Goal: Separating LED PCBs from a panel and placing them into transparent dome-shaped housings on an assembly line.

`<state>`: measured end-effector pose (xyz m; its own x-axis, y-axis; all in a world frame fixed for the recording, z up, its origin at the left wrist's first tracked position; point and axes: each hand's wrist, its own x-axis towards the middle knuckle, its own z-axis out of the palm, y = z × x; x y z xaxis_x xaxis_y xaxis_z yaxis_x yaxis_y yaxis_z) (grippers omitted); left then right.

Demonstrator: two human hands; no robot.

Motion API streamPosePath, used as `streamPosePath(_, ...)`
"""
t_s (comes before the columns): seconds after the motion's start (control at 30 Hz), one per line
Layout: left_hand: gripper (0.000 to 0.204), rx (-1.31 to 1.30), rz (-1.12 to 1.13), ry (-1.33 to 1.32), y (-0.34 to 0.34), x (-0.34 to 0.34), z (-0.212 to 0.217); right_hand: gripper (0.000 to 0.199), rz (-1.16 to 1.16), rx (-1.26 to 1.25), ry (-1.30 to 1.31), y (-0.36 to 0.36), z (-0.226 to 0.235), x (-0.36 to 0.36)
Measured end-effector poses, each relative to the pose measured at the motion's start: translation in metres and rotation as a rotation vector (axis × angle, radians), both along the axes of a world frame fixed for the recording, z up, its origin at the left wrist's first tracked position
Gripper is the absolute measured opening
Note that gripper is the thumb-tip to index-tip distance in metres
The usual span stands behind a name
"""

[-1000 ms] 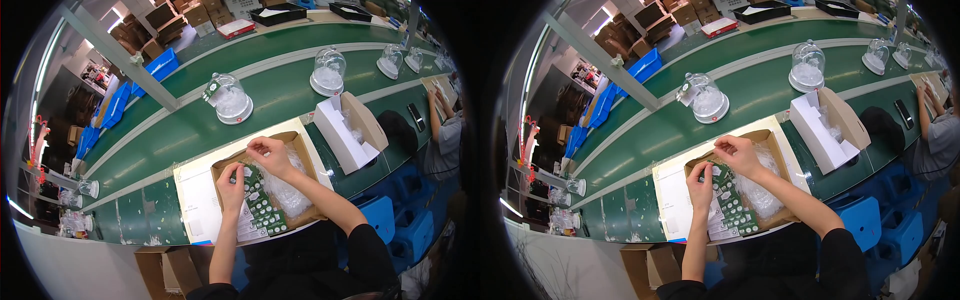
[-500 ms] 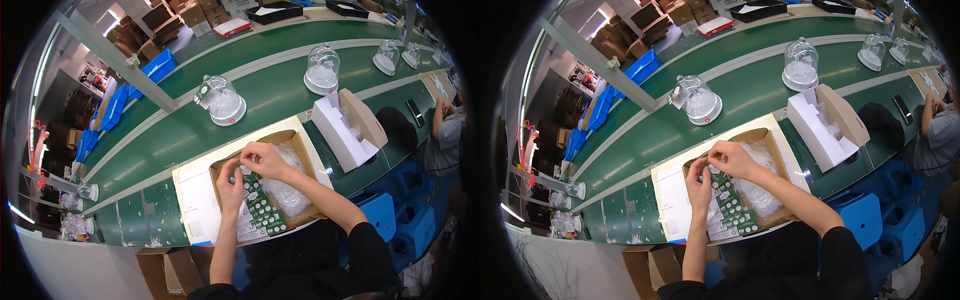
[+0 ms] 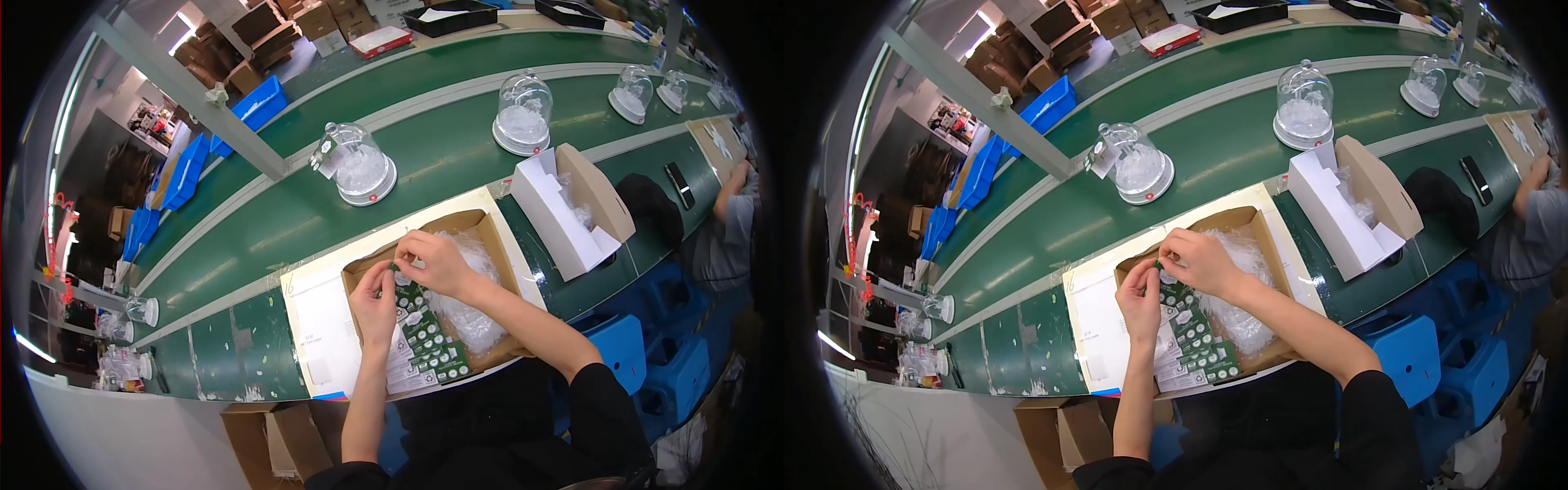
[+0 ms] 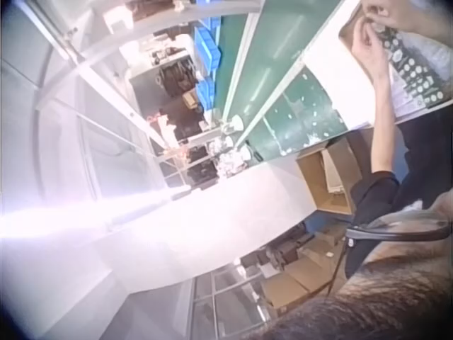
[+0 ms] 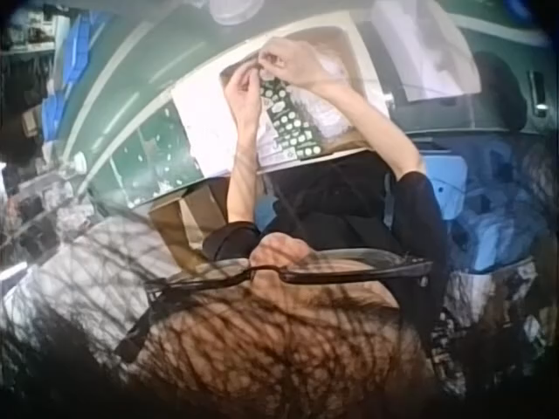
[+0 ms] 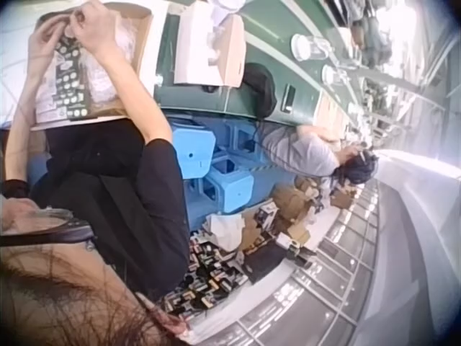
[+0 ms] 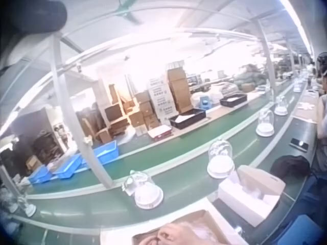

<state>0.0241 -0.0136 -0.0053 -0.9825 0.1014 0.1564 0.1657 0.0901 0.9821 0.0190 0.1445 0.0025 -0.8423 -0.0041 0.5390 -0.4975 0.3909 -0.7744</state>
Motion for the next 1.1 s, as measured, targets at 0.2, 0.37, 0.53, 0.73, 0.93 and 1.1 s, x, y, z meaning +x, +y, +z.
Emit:
streamPosePath(0.2, 0.019, -0.021, 0.036, 0.015, 0.007, 0.003, 0.0, 0.009, -0.057, 0.084, 0.074, 0.004, -0.001, 0.003)
streamPosePath(0.37, 0.019, -0.029, 0.038, 0.025, 0.008, 0.002, 0.0, 0.009, -0.084, 0.172, 0.175, 0.004, 0.001, 0.003)
streamPosePath(0.53, 0.019, -0.054, 0.024, 0.018, 0.016, 0.004, 0.003, 0.01, -0.099, 0.236, 0.221, 0.008, -0.001, 0.005)
streamPosePath(0.73, 0.021, 0.108, -0.054, -0.041, 0.021, 0.002, 0.002, 0.009, -0.086, 0.208, 0.191, 0.018, 0.001, 0.007)
streamPosePath(0.93, 0.025, 0.626, -0.188, -0.397, 0.015, -0.011, -0.014, 0.009, -0.075, 0.222, 0.203, 0.031, 0.004, 0.011)
streamPosePath(1.1, 0.024, 0.585, -0.19, -0.444, 0.017, -0.008, -0.018, 0.009, -0.084, 0.203, 0.22, 0.033, 0.004, 0.012)
